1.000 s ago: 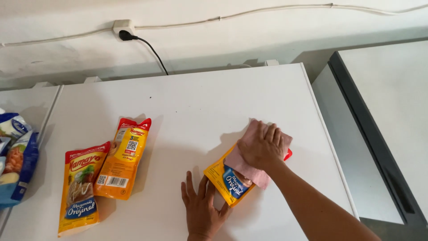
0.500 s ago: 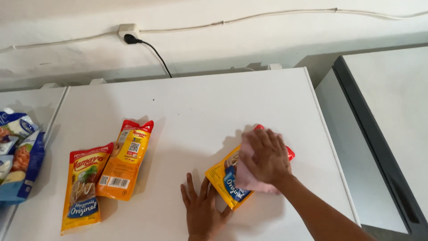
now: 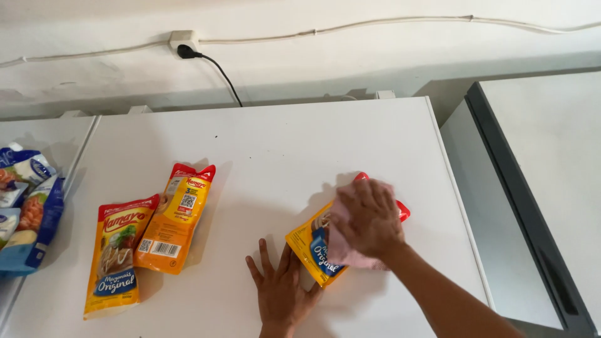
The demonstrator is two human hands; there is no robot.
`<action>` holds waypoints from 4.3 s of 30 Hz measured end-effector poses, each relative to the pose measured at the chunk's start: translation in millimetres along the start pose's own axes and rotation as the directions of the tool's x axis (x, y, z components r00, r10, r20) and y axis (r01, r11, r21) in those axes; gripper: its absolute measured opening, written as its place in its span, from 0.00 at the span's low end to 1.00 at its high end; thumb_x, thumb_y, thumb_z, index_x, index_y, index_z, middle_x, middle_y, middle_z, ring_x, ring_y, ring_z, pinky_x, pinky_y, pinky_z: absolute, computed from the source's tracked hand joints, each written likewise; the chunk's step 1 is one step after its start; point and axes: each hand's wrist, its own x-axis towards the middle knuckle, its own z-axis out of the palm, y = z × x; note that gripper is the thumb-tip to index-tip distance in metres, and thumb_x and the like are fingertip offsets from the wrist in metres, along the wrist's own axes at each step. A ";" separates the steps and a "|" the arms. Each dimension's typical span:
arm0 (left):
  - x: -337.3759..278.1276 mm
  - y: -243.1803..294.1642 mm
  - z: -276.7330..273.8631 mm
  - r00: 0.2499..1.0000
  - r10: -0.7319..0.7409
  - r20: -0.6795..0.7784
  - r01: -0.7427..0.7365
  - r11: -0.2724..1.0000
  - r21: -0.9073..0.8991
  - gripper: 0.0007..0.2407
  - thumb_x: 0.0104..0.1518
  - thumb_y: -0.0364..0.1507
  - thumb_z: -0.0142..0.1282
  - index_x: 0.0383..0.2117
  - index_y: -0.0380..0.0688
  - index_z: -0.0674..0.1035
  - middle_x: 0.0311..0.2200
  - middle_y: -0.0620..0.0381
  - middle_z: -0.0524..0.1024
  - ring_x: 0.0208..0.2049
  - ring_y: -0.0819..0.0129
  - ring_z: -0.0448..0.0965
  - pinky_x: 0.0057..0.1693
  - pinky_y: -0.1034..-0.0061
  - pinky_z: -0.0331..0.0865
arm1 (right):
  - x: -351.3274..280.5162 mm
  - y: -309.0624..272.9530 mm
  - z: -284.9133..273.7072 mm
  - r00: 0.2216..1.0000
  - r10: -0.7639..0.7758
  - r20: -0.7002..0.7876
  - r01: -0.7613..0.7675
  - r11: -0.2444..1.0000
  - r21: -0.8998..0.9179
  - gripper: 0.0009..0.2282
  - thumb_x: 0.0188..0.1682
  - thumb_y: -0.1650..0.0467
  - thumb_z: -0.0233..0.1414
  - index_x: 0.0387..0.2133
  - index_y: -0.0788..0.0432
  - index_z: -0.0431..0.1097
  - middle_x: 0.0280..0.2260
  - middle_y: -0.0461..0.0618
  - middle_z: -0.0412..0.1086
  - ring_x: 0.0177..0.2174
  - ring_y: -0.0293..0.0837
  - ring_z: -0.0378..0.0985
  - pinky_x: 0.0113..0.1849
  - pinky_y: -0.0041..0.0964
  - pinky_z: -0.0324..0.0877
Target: Wiping down pouches of mayonnaise and placing them onto a store shelf.
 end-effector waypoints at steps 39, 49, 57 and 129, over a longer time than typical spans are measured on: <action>6.7 -9.1 8.7 0.987 0.118 -0.111 -0.128 0.987 -0.094 0.43 0.40 0.53 0.66 0.67 0.54 0.64 0.68 0.56 0.57 0.70 0.30 0.35 0.65 0.25 0.29 | 3.7 -48.6 -19.9 0.898 -0.395 0.193 0.391 0.918 0.060 0.20 0.52 0.56 0.44 0.58 0.42 0.65 0.55 0.44 0.68 0.59 0.50 0.60 0.62 0.63 0.45; -4.4 -12.9 15.8 0.999 0.040 0.026 -0.038 0.996 -0.075 0.41 0.43 0.51 0.64 0.66 0.52 0.63 0.69 0.57 0.58 0.72 0.33 0.35 0.67 0.26 0.28 | 26.0 43.5 54.0 0.986 0.142 0.083 -0.143 0.990 0.015 0.22 0.56 0.59 0.38 0.62 0.50 0.61 0.62 0.55 0.59 0.63 0.57 0.56 0.62 0.61 0.48; 1.7 -18.1 30.9 0.961 0.179 -0.211 -0.178 0.984 0.024 0.37 0.45 0.47 0.65 0.64 0.52 0.66 0.66 0.59 0.64 0.70 0.33 0.43 0.64 0.29 0.33 | -28.6 -29.3 29.7 0.943 -0.306 -0.131 0.315 0.947 0.058 0.25 0.48 0.58 0.49 0.58 0.53 0.68 0.64 0.57 0.58 0.65 0.59 0.53 0.64 0.65 0.41; 15.0 16.4 54.0 0.707 -0.480 0.519 0.493 -0.192 -0.849 0.18 0.68 0.39 0.49 0.40 0.33 0.83 0.29 0.53 0.76 0.28 0.68 0.71 0.37 0.72 0.67 | -39.2 -60.0 -73.6 0.992 0.101 0.071 -0.124 0.849 0.513 0.21 0.46 0.66 0.51 0.54 0.58 0.64 0.52 0.60 0.66 0.49 0.59 0.69 0.51 0.54 0.64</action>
